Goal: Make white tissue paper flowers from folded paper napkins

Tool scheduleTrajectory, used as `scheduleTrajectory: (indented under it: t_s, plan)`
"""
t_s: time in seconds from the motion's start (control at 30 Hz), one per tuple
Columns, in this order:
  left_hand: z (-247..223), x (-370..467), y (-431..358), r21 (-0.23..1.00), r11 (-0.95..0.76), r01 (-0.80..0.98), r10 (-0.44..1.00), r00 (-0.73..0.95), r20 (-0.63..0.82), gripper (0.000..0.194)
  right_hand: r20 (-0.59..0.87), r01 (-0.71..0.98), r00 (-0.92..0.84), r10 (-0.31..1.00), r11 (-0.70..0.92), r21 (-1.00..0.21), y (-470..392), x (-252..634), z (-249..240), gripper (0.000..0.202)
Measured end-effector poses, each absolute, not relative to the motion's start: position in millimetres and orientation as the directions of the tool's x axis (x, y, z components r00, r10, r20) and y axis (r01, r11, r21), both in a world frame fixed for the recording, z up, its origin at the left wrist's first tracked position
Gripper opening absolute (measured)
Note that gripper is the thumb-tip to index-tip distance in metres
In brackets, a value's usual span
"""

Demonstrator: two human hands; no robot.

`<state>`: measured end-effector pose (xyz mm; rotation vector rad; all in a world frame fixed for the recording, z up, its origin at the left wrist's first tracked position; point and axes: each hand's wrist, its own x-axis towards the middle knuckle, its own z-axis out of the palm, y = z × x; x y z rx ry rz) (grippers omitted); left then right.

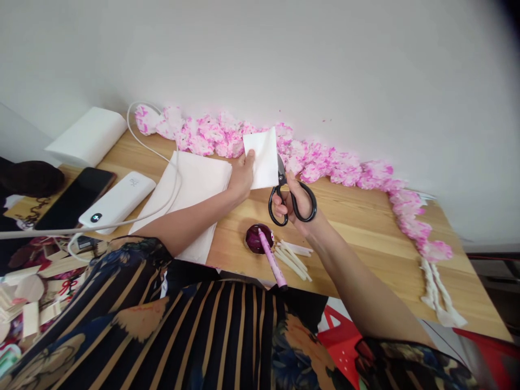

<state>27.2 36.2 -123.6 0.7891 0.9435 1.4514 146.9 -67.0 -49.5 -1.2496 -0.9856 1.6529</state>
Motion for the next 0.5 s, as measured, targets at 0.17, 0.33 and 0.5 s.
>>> scheduleTrajectory:
  t_s: [0.17, 0.33, 0.5]
  plan:
    - [-126.6, 27.3, 37.1, 0.887, 0.01, -0.462, 0.994, -0.088, -0.057, 0.04, -0.277, -0.195, -0.117, 0.954, -0.296, -0.935, -70.4, 142.6, -48.1, 0.063]
    - [-129.7, 27.7, 38.7, 0.889, 0.034, -0.456, 0.993, -0.089, -0.083, 0.04, -0.246, -0.219, -0.07, 0.967, -0.256, -0.942, -71.3, 137.6, -52.3, 0.064]
    - [-127.1, 27.4, 37.6, 0.885, 0.013, -0.465, 0.994, -0.089, -0.061, 0.036, -0.244, -0.227, -0.07, 0.967, -0.254, -0.94, -71.2, 137.7, -52.3, 0.065]
